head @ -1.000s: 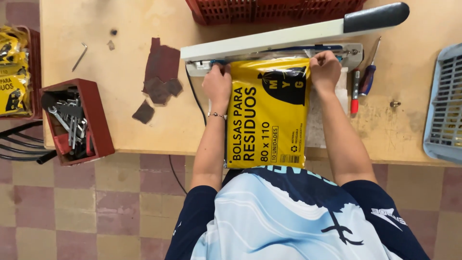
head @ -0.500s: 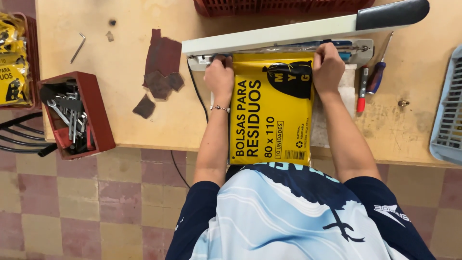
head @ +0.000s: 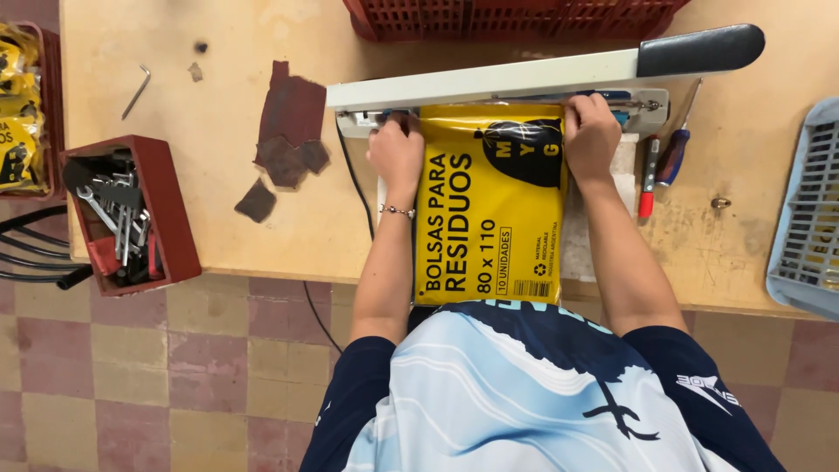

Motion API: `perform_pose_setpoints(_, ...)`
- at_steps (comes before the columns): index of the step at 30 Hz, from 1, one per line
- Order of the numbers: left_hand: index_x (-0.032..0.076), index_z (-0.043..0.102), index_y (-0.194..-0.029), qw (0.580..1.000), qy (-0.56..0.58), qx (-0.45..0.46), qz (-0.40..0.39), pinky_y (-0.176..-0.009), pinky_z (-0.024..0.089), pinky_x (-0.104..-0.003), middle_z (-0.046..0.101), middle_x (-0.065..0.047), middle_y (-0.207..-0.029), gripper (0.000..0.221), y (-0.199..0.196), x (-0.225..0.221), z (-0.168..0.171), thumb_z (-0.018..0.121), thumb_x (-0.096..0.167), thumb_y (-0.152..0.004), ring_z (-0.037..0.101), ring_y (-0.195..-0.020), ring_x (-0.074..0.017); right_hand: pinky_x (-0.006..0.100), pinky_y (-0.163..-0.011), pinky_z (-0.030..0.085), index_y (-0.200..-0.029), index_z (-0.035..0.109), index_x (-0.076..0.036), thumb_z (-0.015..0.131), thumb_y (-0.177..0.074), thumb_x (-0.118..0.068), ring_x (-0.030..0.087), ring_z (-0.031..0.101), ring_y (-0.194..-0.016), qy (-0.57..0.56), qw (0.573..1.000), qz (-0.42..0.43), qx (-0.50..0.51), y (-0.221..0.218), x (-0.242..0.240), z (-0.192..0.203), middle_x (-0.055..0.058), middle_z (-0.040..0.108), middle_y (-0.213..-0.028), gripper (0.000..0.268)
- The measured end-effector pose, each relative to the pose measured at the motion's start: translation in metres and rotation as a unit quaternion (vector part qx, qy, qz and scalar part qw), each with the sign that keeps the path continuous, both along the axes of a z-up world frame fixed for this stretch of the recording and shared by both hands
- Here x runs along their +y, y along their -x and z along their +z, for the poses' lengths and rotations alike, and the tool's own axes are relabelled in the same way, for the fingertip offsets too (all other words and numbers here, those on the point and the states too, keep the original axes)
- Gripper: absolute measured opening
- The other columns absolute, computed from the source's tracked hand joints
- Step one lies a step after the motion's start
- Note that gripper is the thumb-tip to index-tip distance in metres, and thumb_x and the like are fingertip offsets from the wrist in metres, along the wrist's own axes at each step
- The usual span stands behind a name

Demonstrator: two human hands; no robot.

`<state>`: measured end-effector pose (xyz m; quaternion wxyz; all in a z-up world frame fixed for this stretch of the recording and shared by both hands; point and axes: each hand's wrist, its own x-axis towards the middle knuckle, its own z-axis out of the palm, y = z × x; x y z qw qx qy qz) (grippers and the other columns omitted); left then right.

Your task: Sealing yellow plastic bags using a manual heat sealer and organizing them into crates

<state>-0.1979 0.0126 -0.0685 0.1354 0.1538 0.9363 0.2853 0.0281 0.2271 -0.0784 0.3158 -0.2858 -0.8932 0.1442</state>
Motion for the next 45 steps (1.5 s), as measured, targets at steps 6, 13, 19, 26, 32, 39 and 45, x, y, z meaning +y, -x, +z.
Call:
perform_pose_setpoints(6,0.023,0.074,-0.099,0.998,0.018,0.052,0.022,-0.084,0.054,-0.051,0.076,-0.006,-0.087,0.029,0.003,0.0,-0.031,0.057,0.046,-0.096,0.067,-0.1,-0.0329,0.044,-0.066,0.056,-0.101,0.072,-0.015,0.071,-0.103,-0.016,0.036,0.068,-0.075,-0.008,0.997,-0.057,0.054,-0.017,-0.003,0.003,0.005,0.056,-0.086,0.002)
perform_pose_setpoints(13,0.022,0.076,-0.097,0.998,0.007,0.05,0.036,-0.082,0.054,-0.051,0.074,-0.009,-0.084,0.029,0.005,0.001,-0.039,0.059,0.046,-0.094,0.069,-0.096,-0.0351,0.031,-0.068,0.053,-0.09,0.074,-0.018,0.074,-0.101,-0.021,0.021,0.06,-0.071,-0.246,0.957,0.091,0.119,0.04,-0.011,0.123,-0.003,0.053,-0.083,0.012)
perform_pose_setpoints(19,0.019,0.076,-0.098,0.998,0.011,0.035,0.045,-0.084,0.053,-0.052,0.073,-0.013,-0.084,0.031,0.009,0.003,-0.04,0.06,0.044,-0.093,0.069,-0.097,-0.0372,0.047,-0.069,0.052,-0.09,0.066,-0.01,0.051,-0.113,-0.047,0.034,0.066,-0.082,-0.144,0.969,0.055,-0.193,0.097,0.038,0.063,0.011,0.062,-0.085,0.046)
perform_pose_setpoints(26,0.014,0.074,-0.095,0.994,-0.034,0.103,0.017,-0.075,0.055,-0.058,0.073,-0.018,-0.081,0.028,0.007,-0.003,-0.045,0.063,0.038,-0.09,0.071,-0.087,-0.0427,0.058,-0.077,0.054,-0.087,0.076,-0.003,0.049,-0.097,-0.04,0.045,0.073,-0.092,0.085,0.942,-0.045,-0.32,0.103,0.033,0.022,0.022,0.075,-0.09,0.047)
perform_pose_setpoints(32,0.015,0.074,-0.09,0.991,-0.022,0.13,0.022,-0.073,0.056,-0.055,0.073,-0.015,-0.076,0.029,0.01,-0.006,-0.053,0.064,0.042,-0.088,0.072,-0.084,-0.0409,0.063,-0.088,0.051,-0.088,0.078,0.005,0.046,-0.093,-0.043,0.05,0.072,-0.1,0.173,0.938,-0.043,-0.299,0.098,0.01,0.076,0.03,0.076,-0.093,0.059)
perform_pose_setpoints(39,0.023,0.074,-0.091,0.997,0.004,0.079,0.014,-0.083,0.057,-0.047,0.075,-0.001,-0.081,0.03,-0.009,-0.01,-0.025,0.065,0.052,-0.091,0.069,-0.092,-0.0316,0.055,-0.092,0.055,-0.098,0.078,-0.006,0.038,-0.095,-0.052,0.041,0.072,-0.104,0.144,0.941,-0.036,-0.305,0.096,0.01,0.068,0.02,0.077,-0.101,0.061)
perform_pose_setpoints(45,0.023,0.07,-0.097,0.998,0.023,0.052,-0.007,-0.087,0.056,-0.047,0.075,-0.002,-0.088,0.036,-0.018,-0.011,-0.005,0.063,0.058,-0.092,0.066,-0.098,-0.0297,0.053,-0.089,0.056,-0.098,0.077,-0.011,0.039,-0.096,-0.052,0.039,0.071,-0.102,0.116,0.949,-0.041,-0.292,0.099,0.021,0.039,0.016,0.076,-0.098,0.056)
